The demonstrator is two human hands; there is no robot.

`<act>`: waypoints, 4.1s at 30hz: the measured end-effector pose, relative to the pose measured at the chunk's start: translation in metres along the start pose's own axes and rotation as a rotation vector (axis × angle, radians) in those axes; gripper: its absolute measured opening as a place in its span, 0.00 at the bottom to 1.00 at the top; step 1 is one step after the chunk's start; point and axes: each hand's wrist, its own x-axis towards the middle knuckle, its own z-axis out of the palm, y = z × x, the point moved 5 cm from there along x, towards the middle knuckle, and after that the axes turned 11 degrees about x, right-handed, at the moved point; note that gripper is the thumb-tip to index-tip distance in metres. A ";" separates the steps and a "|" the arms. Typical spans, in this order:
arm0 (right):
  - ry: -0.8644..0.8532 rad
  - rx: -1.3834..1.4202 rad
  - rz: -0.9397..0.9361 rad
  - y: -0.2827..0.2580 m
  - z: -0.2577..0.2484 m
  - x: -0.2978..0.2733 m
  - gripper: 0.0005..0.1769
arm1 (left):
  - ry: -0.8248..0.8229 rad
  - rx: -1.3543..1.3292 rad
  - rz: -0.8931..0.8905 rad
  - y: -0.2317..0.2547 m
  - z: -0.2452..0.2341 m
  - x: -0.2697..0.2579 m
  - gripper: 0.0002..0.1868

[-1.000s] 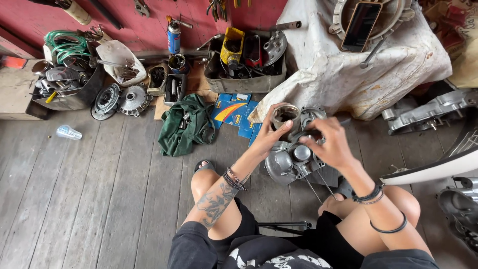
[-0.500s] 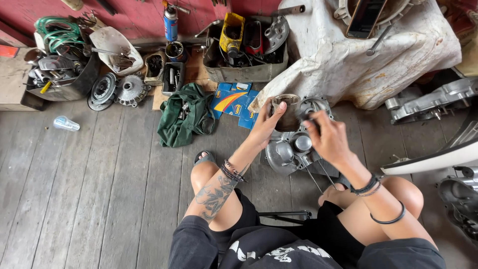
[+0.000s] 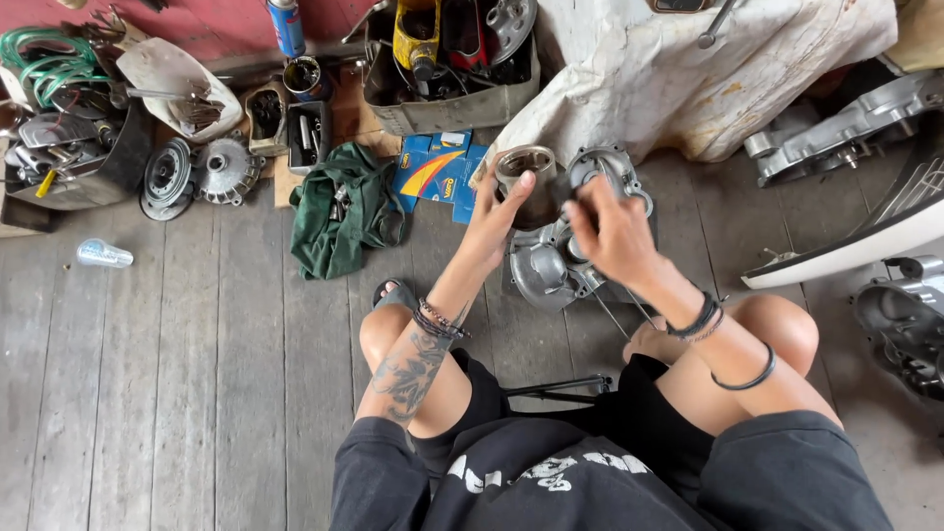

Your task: The person sits on the floor and uses a small metal tool to scrape and clean the interior and exterior surfaces of a cylindrical engine piston. The person rotates the piston to access different areas and continues the scraping motion throughout the clip.

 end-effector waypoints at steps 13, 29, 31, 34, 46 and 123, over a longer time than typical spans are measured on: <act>-0.048 0.027 -0.019 -0.014 0.007 0.001 0.07 | -0.008 -0.024 0.095 -0.048 -0.017 0.027 0.52; 0.034 0.101 0.027 -0.005 -0.002 0.008 0.07 | -0.070 -0.050 0.213 -0.058 -0.023 0.035 0.28; 0.068 0.109 0.029 0.003 0.002 0.002 0.07 | -0.071 -0.063 0.201 -0.035 -0.014 0.018 0.28; 0.065 0.104 0.029 0.002 0.003 -0.001 0.11 | -0.031 -0.068 -0.005 -0.015 -0.002 0.007 0.53; 0.030 0.194 0.042 0.001 0.011 -0.003 0.06 | -0.121 -0.068 0.238 -0.066 -0.020 0.043 0.29; -0.100 0.361 0.444 -0.058 -0.010 0.035 0.51 | -0.035 0.066 -0.129 -0.018 -0.007 -0.024 0.39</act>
